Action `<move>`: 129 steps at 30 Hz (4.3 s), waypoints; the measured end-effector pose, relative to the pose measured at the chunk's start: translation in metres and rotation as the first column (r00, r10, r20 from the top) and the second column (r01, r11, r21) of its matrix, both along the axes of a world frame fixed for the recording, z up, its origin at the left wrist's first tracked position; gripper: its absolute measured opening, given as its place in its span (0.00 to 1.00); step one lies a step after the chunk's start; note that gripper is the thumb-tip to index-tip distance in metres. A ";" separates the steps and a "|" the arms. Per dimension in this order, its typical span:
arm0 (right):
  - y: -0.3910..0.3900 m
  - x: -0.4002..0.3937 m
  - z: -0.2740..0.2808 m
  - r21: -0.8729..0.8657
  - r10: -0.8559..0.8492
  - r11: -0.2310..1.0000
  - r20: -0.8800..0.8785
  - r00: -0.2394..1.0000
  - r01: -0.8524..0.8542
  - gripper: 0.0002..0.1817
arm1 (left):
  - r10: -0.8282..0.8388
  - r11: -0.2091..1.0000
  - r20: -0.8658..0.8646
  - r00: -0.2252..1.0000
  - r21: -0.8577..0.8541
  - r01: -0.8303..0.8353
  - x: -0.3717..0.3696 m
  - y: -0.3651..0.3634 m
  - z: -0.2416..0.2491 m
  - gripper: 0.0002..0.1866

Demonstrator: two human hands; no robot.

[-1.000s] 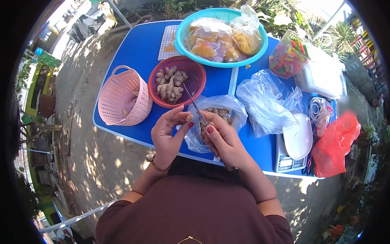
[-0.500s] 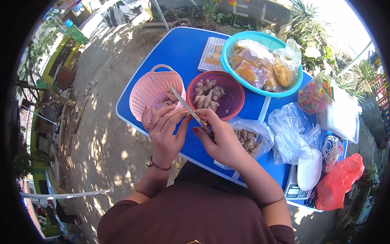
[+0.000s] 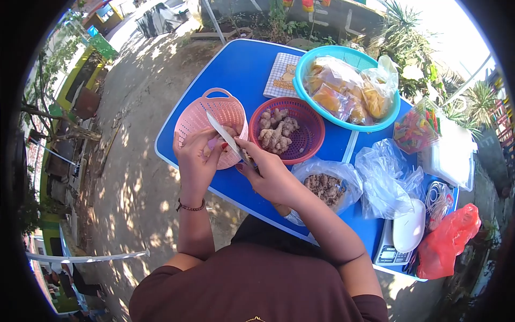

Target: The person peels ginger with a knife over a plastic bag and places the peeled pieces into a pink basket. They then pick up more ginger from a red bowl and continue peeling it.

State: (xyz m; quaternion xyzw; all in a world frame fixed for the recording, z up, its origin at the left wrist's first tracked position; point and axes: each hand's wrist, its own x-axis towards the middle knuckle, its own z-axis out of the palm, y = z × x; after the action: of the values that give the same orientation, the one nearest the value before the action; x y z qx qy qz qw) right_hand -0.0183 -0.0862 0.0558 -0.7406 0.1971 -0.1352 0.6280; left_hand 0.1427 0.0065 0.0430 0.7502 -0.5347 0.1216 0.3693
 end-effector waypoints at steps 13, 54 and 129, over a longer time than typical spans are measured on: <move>-0.006 -0.150 -0.005 0.066 -0.509 0.853 -0.116 0.853 0.518 0.19 | -0.661 0.750 -0.162 0.733 -0.105 0.653 -0.098 -0.038 -0.021 0.11; 0.029 -0.177 -0.049 0.419 -0.543 0.807 0.253 0.801 0.415 0.26 | -0.120 0.762 -0.711 -0.693 -0.513 0.396 -0.158 -0.039 -0.060 0.14; 0.035 -0.167 -0.053 0.592 -0.559 0.730 0.229 0.797 0.342 0.23 | -0.300 0.808 -0.845 -0.444 -0.472 0.353 -0.163 -0.033 -0.052 0.17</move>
State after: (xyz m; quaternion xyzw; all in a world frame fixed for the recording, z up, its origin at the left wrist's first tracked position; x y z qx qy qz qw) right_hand -0.1858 -0.0510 0.0023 -0.4262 0.2737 -0.3734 0.7772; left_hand -0.0208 -0.0261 -0.0094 0.3324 -0.2241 -0.6529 0.6427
